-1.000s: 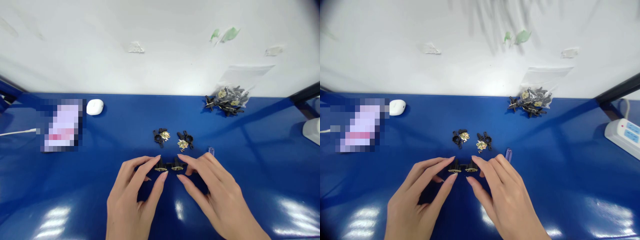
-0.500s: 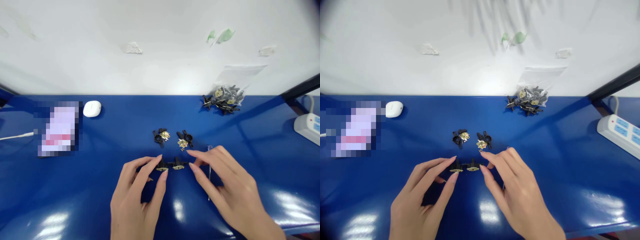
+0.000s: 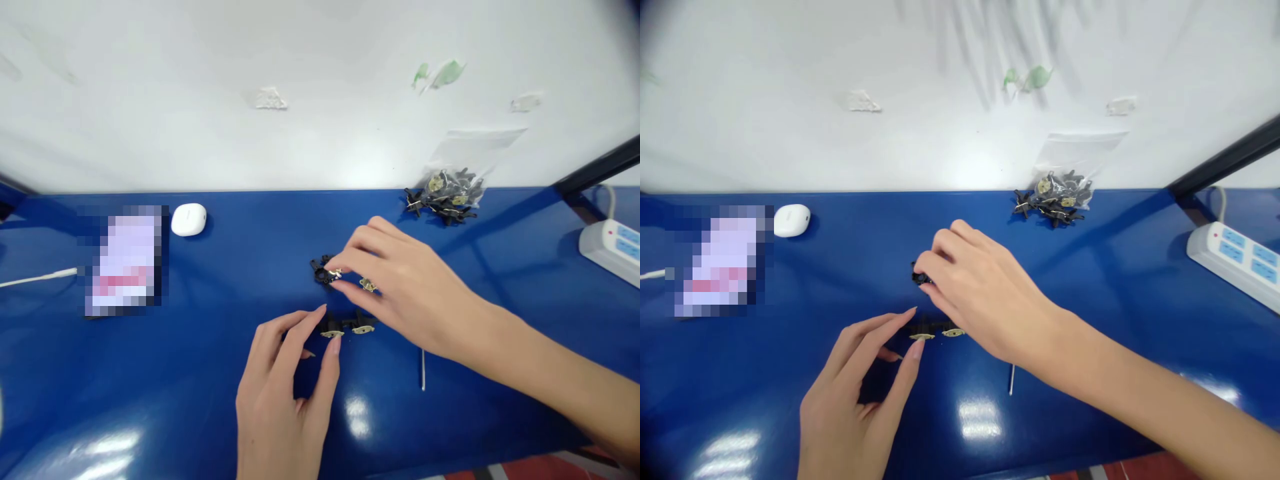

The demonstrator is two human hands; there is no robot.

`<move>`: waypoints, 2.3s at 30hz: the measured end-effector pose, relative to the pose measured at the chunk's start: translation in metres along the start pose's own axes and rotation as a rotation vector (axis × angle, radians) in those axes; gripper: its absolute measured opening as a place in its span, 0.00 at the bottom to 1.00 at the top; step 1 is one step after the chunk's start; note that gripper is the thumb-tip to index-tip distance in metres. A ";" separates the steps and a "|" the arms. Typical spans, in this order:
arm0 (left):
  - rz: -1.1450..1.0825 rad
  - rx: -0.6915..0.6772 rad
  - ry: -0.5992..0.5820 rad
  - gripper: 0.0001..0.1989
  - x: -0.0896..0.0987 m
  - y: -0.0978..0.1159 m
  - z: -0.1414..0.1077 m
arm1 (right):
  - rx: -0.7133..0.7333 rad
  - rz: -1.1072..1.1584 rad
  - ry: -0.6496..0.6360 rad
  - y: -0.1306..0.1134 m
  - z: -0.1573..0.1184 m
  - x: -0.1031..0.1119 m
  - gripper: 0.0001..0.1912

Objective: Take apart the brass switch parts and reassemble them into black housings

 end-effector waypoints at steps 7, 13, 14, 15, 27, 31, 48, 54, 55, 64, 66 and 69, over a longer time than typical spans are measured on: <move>-0.003 0.013 -0.010 0.17 0.000 0.000 -0.002 | -0.040 -0.048 -0.128 -0.006 0.018 -0.025 0.06; -0.056 0.222 0.156 0.26 0.001 0.004 0.002 | 0.039 0.046 -0.086 -0.007 0.015 -0.019 0.10; -0.082 0.254 0.213 0.29 0.000 0.005 0.003 | 0.064 0.078 -0.060 -0.008 0.012 -0.015 0.11; -0.114 0.264 0.259 0.31 0.000 0.007 0.003 | 0.089 0.103 -0.038 -0.010 0.009 -0.010 0.12; -0.025 0.014 0.258 0.06 0.004 0.024 -0.002 | 0.140 0.104 -0.156 -0.022 -0.022 0.033 0.19; -0.083 0.000 0.253 0.04 0.003 0.021 -0.003 | 0.043 0.523 -0.212 0.000 -0.016 0.029 0.06; -0.180 -0.447 -0.217 0.08 -0.011 0.005 -0.005 | 0.021 0.119 -0.137 0.023 0.013 -0.017 0.09; -0.182 -0.444 -0.221 0.07 -0.014 0.004 -0.005 | 0.005 0.057 -0.186 0.017 0.017 -0.019 0.09; -0.181 -0.440 -0.223 0.07 -0.014 0.003 -0.005 | -0.002 0.046 -0.197 0.016 0.018 -0.020 0.09; -0.175 -0.432 -0.259 0.06 -0.014 0.002 -0.008 | -0.005 0.010 -0.237 0.015 0.024 -0.019 0.10; -0.169 -0.432 -0.260 0.07 -0.013 0.002 -0.008 | -0.003 0.015 -0.246 0.014 0.025 -0.019 0.10; -0.164 -0.432 -0.267 0.06 -0.014 0.001 -0.009 | 0.014 0.024 -0.239 0.013 0.024 -0.020 0.09</move>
Point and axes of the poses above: each hand's wrist, its own z-axis towards the middle knuckle, its own x-axis out of the back of the hand, y = z × x, the point moved 1 cm from there along z, towards the middle knuckle, and after that the axes turned 8 degrees about -x, right-handed, at the moved point
